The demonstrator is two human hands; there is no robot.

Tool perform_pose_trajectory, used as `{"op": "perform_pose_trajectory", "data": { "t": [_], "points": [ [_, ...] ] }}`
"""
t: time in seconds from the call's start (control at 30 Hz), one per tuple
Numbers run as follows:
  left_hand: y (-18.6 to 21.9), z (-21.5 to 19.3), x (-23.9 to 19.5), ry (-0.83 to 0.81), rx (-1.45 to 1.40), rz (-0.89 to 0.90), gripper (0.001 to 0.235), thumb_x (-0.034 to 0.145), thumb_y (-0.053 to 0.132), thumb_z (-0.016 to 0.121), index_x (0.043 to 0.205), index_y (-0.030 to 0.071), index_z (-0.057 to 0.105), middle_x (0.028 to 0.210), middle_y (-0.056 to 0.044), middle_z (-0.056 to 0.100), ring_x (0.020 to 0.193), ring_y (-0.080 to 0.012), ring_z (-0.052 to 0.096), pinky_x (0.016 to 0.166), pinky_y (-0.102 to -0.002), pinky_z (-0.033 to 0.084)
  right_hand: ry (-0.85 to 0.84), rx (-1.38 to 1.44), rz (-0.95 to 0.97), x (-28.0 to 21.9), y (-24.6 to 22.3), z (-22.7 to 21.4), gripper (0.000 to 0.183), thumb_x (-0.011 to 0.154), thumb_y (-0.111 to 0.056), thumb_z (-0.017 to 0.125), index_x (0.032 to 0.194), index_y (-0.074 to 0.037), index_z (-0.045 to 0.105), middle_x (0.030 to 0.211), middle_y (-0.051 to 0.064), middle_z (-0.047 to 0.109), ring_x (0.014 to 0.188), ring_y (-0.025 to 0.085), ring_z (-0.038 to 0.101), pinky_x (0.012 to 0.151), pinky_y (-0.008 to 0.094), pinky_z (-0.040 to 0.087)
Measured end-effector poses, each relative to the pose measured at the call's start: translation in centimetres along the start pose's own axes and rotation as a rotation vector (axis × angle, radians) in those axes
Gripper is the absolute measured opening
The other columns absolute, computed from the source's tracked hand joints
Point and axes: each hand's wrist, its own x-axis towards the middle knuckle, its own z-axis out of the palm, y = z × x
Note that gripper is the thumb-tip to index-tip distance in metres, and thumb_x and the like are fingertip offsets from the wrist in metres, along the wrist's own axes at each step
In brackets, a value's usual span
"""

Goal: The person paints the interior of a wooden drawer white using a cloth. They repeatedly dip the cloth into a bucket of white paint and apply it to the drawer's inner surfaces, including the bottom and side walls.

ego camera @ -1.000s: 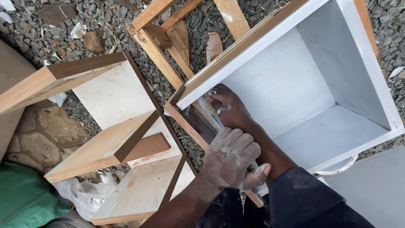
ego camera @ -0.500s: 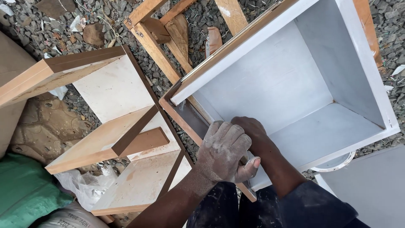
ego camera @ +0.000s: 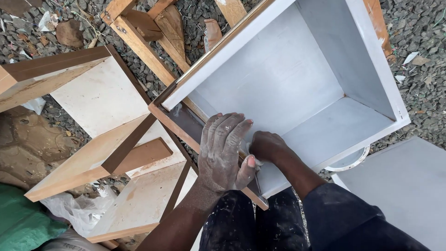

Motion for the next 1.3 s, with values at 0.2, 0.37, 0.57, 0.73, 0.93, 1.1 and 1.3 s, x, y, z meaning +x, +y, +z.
{"op": "perform_pose_trajectory", "data": {
  "t": [0.2, 0.37, 0.57, 0.73, 0.93, 1.1, 1.3],
  "points": [
    [-0.5, -0.4, 0.8, 0.0, 0.005, -0.013, 0.061, 0.104, 0.048, 0.025, 0.132, 0.005, 0.059, 0.115, -0.018, 0.059, 0.116, -0.0379, 0.065, 0.106, -0.059, 0.047, -0.054, -0.048, 0.059, 6.0, -5.2, -1.7, 0.032, 0.087, -0.026, 0.057, 0.111, -0.022, 0.077, 0.104, 0.003, 0.075, 0.099, 0.024, 0.073, 0.079, 0.039, 0.053],
    [-0.2, 0.0, 0.2, -0.034, 0.023, -0.003, 0.058, 0.103, 0.046, 0.027, 0.129, 0.004, 0.058, 0.112, -0.017, 0.059, 0.112, -0.0364, 0.064, 0.108, -0.061, 0.043, -0.117, -0.086, 0.145, 0.3, 1.3, -0.3, 0.034, 0.086, -0.026, 0.057, 0.111, -0.018, 0.078, 0.102, 0.006, 0.075, 0.096, 0.026, 0.072, 0.075, 0.04, 0.051],
    [1.0, 0.2, 0.0, -0.034, 0.026, -0.015, 0.059, 0.104, 0.047, 0.026, 0.127, 0.004, 0.06, 0.108, -0.016, 0.058, 0.109, -0.0366, 0.065, 0.106, -0.062, 0.043, -0.158, -0.135, 0.217, -0.9, 0.8, 0.1, 0.036, 0.086, -0.026, 0.057, 0.112, -0.014, 0.079, 0.1, 0.01, 0.076, 0.094, 0.028, 0.072, 0.072, 0.041, 0.05],
    [0.5, 0.4, 0.4, -0.05, 0.05, 0.012, 0.055, 0.104, 0.045, 0.026, 0.123, 0.006, 0.06, 0.105, -0.015, 0.057, 0.105, -0.0356, 0.064, 0.104, -0.06, 0.044, -0.204, -0.175, 0.26, -1.6, 3.3, -0.5, 0.037, 0.086, -0.026, 0.058, 0.112, -0.011, 0.079, 0.098, 0.012, 0.076, 0.091, 0.03, 0.072, 0.07, 0.041, 0.049],
    [1.5, 1.0, -0.5, -0.022, 0.063, 0.019, 0.047, 0.105, 0.041, 0.026, 0.105, 0.012, 0.063, 0.094, -0.009, 0.055, 0.092, -0.0305, 0.063, 0.1, -0.055, 0.046, 0.036, 0.249, 0.398, -10.3, -8.5, -8.4, 0.042, 0.099, -0.03, 0.052, 0.128, -0.004, 0.067, 0.096, 0.012, 0.07, 0.09, 0.018, 0.066, 0.072, 0.028, 0.048],
    [2.7, 0.5, -1.8, -0.032, 0.027, 0.052, 0.046, 0.104, 0.043, 0.034, 0.088, 0.013, 0.064, 0.086, -0.008, 0.055, 0.083, -0.0297, 0.064, 0.094, -0.055, 0.049, -0.071, 0.482, 0.215, -6.0, -3.9, -4.9, 0.049, 0.096, -0.035, 0.066, 0.13, 0.0, 0.065, 0.1, 0.024, 0.072, 0.091, 0.031, 0.069, 0.076, 0.043, 0.056],
    [2.4, 0.9, -3.3, 0.1, 0.013, 0.012, 0.044, 0.104, 0.045, 0.034, 0.089, 0.015, 0.062, 0.086, -0.006, 0.053, 0.081, -0.0268, 0.062, 0.093, -0.053, 0.05, 0.188, 0.442, -0.18, -7.8, -13.3, -6.5, 0.023, 0.097, -0.023, 0.074, 0.103, -0.001, 0.072, 0.074, 0.009, 0.068, 0.067, 0.013, 0.064, 0.063, 0.028, 0.053]
  ]
}}
